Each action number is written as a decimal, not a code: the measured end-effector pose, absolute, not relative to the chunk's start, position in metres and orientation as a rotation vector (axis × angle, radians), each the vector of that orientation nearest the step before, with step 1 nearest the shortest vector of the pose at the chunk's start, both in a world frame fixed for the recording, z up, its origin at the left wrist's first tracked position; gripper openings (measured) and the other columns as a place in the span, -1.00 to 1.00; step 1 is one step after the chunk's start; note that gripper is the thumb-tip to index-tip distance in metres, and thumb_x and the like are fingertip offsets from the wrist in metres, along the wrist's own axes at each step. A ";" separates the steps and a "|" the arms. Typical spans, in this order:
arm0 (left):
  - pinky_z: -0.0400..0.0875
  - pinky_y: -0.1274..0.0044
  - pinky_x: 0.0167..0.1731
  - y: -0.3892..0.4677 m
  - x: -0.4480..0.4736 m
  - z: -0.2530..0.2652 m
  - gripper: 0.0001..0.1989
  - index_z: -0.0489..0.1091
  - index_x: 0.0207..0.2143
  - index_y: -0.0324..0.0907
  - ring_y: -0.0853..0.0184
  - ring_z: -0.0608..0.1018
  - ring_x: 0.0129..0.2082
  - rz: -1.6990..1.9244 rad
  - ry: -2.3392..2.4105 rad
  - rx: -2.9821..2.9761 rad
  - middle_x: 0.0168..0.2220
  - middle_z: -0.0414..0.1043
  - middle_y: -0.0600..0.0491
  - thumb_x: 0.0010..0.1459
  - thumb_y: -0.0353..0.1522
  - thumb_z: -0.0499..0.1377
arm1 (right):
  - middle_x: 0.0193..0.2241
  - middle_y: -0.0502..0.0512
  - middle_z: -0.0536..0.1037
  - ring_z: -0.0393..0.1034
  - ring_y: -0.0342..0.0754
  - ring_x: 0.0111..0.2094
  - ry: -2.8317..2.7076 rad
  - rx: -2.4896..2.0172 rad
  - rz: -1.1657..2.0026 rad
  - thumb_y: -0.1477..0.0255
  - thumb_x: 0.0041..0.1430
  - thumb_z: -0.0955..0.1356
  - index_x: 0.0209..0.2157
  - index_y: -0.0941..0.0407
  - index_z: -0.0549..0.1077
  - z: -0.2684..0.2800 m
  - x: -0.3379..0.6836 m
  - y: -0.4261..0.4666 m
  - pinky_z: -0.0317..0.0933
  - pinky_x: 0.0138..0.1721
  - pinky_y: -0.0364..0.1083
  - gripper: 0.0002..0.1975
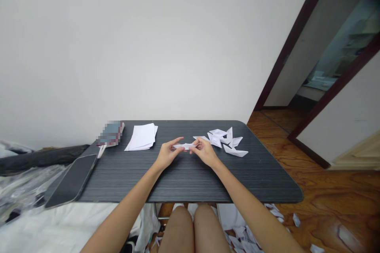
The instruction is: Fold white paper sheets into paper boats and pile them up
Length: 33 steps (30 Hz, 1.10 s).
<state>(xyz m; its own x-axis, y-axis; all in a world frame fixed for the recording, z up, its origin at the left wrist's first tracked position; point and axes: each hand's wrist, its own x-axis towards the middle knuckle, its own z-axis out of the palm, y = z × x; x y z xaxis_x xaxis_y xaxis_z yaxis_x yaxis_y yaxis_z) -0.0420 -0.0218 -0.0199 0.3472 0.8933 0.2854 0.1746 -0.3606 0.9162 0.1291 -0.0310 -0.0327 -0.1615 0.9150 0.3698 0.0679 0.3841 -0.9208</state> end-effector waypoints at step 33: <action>0.22 0.68 -0.81 -0.020 -0.047 -0.028 -0.48 0.02 0.08 -0.30 0.41 0.43 -0.76 0.829 0.760 1.631 -0.65 0.40 0.04 0.12 -0.20 -0.10 | -0.69 0.09 0.48 0.26 -0.21 -0.75 -1.646 -1.017 1.167 0.31 0.05 0.18 -0.44 0.25 0.36 -0.035 0.132 -0.032 0.05 -0.71 -0.25 -0.71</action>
